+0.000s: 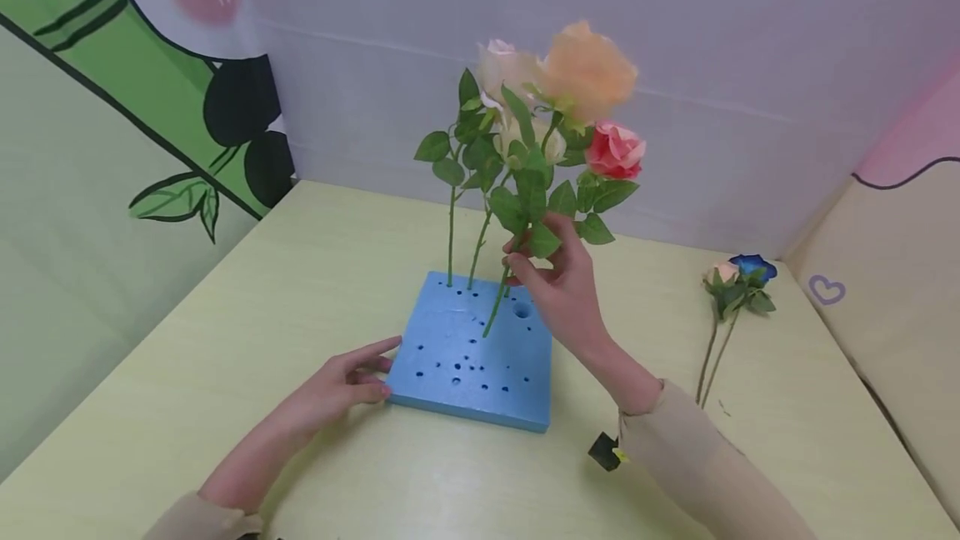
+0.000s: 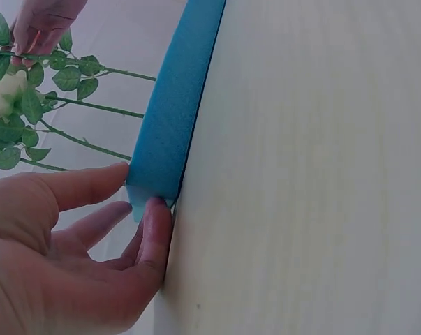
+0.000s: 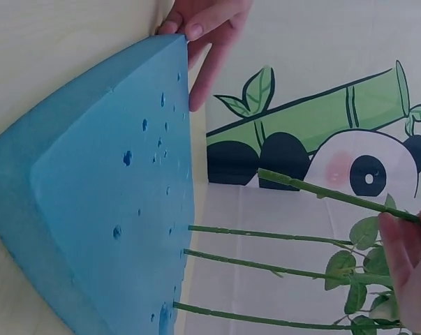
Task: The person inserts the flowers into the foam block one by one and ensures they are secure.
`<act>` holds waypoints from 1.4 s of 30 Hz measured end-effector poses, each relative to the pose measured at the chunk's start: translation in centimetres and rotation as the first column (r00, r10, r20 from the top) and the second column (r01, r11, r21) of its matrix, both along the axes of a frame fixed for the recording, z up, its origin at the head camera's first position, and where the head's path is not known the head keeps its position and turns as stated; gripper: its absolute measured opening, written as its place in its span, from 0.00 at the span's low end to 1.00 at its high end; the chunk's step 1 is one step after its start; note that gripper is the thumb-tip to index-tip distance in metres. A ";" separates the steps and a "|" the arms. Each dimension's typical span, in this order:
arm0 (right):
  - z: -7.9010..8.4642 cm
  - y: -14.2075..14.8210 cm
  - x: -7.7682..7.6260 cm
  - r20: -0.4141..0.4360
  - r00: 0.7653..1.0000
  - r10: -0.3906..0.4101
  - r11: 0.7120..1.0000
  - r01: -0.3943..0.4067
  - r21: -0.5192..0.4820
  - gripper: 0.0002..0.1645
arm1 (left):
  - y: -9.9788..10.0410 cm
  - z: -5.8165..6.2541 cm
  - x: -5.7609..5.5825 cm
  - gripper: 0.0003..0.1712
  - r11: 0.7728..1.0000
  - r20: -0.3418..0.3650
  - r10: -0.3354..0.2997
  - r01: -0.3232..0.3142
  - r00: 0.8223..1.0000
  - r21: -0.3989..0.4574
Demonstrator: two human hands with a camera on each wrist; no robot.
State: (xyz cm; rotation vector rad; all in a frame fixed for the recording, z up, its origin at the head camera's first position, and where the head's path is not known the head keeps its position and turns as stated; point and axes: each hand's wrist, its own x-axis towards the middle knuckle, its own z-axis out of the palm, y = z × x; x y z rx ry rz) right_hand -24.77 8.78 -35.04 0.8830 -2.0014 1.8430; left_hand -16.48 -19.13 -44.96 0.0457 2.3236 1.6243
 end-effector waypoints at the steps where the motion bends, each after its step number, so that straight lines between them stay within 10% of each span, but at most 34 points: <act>1: -0.1 -0.2 -0.1 0.006 1.000 0.011 1.000 -0.011 -0.005 0.27 | 0.0 0.0 0.1 0.37 1.000 -0.007 -0.001 0.002 1.000 0.010; 42: -3.5 -7.6 -1.5 0.113 0.980 0.165 0.978 -0.178 0.113 0.23 | 0.1 -0.6 0.1 0.35 0.999 -0.024 0.018 -0.017 1.000 0.038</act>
